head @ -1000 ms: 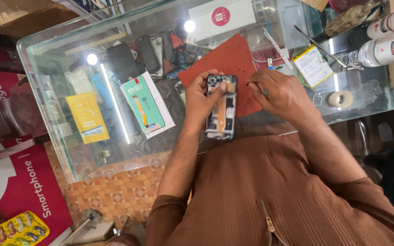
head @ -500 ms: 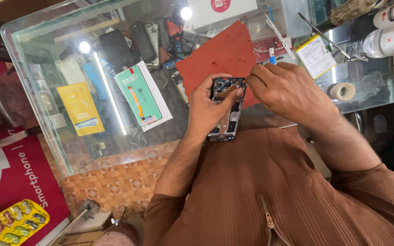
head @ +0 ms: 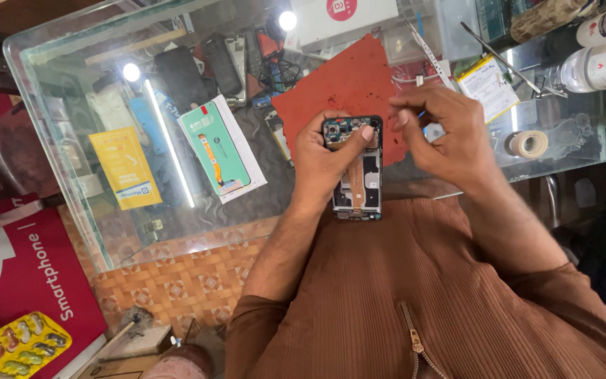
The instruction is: The person applies adhesive to the edges of a disassembled smartphone frame using a small tube, then wipes the surface with a cloth. The person handles the phone frame and adhesive tube throughout the process.
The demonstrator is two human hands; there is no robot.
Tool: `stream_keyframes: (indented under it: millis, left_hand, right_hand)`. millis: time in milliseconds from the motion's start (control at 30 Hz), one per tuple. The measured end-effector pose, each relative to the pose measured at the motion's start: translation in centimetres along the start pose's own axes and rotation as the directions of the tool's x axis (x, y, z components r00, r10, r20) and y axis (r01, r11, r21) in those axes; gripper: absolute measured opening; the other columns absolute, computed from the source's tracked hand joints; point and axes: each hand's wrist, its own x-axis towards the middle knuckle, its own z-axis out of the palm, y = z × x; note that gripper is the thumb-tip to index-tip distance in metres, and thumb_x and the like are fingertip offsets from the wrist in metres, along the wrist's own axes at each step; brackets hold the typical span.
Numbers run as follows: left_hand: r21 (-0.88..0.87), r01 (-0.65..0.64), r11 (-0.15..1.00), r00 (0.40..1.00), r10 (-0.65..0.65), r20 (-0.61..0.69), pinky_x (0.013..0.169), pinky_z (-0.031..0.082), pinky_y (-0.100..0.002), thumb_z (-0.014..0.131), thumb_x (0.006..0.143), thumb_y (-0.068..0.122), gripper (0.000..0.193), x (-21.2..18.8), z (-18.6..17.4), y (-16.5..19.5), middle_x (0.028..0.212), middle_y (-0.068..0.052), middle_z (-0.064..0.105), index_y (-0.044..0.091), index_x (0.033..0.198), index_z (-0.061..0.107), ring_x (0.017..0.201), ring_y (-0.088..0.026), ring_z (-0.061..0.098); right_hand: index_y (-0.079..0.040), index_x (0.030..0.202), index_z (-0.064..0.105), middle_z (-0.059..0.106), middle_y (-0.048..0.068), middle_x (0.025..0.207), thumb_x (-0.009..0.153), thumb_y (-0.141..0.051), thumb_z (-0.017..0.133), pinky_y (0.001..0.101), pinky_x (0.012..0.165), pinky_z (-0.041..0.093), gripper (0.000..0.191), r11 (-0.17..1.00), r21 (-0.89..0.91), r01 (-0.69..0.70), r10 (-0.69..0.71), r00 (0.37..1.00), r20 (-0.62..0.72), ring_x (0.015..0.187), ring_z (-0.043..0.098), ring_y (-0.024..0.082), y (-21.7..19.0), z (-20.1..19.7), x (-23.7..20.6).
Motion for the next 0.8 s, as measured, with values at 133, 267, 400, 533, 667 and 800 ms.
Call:
stream_keyframes:
  millis: [133, 267, 400, 533, 667, 800]
  left_hand:
    - [0.073, -0.073, 0.995, 0.997, 0.074, -0.009, 0.068, 0.054, -0.021, 0.081, 0.091, 0.008, 0.023, -1.0, 0.4, -0.3, 0.09, 0.0, 0.071, 0.001, 0.105, 0.064, 0.079, -0.003, 0.065]
    - [0.219, -0.156, 0.963, 0.986, 0.164, -0.017, 0.067, 0.053, -0.02, 0.083, 0.091, 0.007, 0.025, -2.1, 1.0, -0.5, 0.088, 0.002, 0.068, 0.002, 0.104, 0.062, 0.078, -0.002, 0.062]
    - [0.231, -0.213, 0.949, 0.976, 0.215, 0.015, 0.07, 0.055, -0.02, 0.082, 0.09, 0.007, 0.027, -2.8, 1.5, -0.1, 0.091, 0.002, 0.069, 0.002, 0.106, 0.06, 0.082, -0.001, 0.064]
    - [0.265, -0.245, 0.933, 0.969, 0.242, 0.045, 0.071, 0.055, -0.02, 0.08, 0.093, 0.006, 0.026, -3.4, 1.8, 0.4, 0.093, 0.001, 0.069, 0.002, 0.107, 0.059, 0.083, -0.002, 0.064]
    - [0.241, -0.238, 0.941, 0.971, 0.236, 0.035, 0.072, 0.056, -0.02, 0.08, 0.093, 0.005, 0.026, -3.4, 1.9, 0.5, 0.094, 0.0, 0.07, 0.002, 0.108, 0.058, 0.084, -0.002, 0.065]
    - [0.235, -0.201, 0.951, 0.978, 0.209, -0.007, 0.069, 0.057, -0.02, 0.08, 0.092, 0.005, 0.027, -3.3, 2.2, 0.6, 0.092, -0.001, 0.068, 0.001, 0.107, 0.058, 0.081, -0.002, 0.064]
  right_hand:
    - [0.006, 0.115, 0.066, 0.071, 0.011, 0.103, 0.1, 0.002, 0.067, 0.0247, 0.076, 0.061, 0.016, 0.91, 0.361, -0.205, 0.191, 0.979, 0.074, 0.089, 0.071, 0.011, 1.6, 1.5, -1.7]
    - [0.007, 0.112, 0.066, 0.07, 0.01, 0.104, 0.099, 0.004, 0.069, 0.0243, 0.079, 0.06, 0.014, 0.9, 0.397, -0.178, 0.166, 0.984, 0.065, 0.09, 0.068, 0.01, 2.2, 1.7, -2.7]
    - [0.007, 0.108, 0.064, 0.068, 0.009, 0.103, 0.098, 0.005, 0.069, 0.0242, 0.078, 0.06, 0.011, 0.848, 0.475, -0.233, 0.203, 0.973, 0.114, 0.09, 0.069, 0.01, 2.2, 1.1, -2.6]
    - [0.007, 0.105, 0.063, 0.067, 0.008, 0.101, 0.098, 0.005, 0.068, 0.0258, 0.08, 0.062, 0.009, 0.85, 0.47, -0.24, 0.207, 0.971, 0.121, 0.091, 0.07, 0.011, 2.0, 0.7, -2.5]
    - [0.007, 0.107, 0.065, 0.067, 0.008, 0.103, 0.099, 0.005, 0.068, 0.026, 0.078, 0.062, 0.009, 0.864, 0.457, -0.21, 0.178, 0.978, 0.112, 0.091, 0.069, 0.011, 1.8, 0.6, -2.5]
    - [0.008, 0.113, 0.066, 0.067, 0.009, 0.109, 0.099, 0.004, 0.069, 0.027, 0.089, 0.061, 0.015, 0.861, 0.481, -0.167, 0.126, 0.985, 0.117, 0.099, 0.069, 0.012, 1.7, 0.5, -2.3]
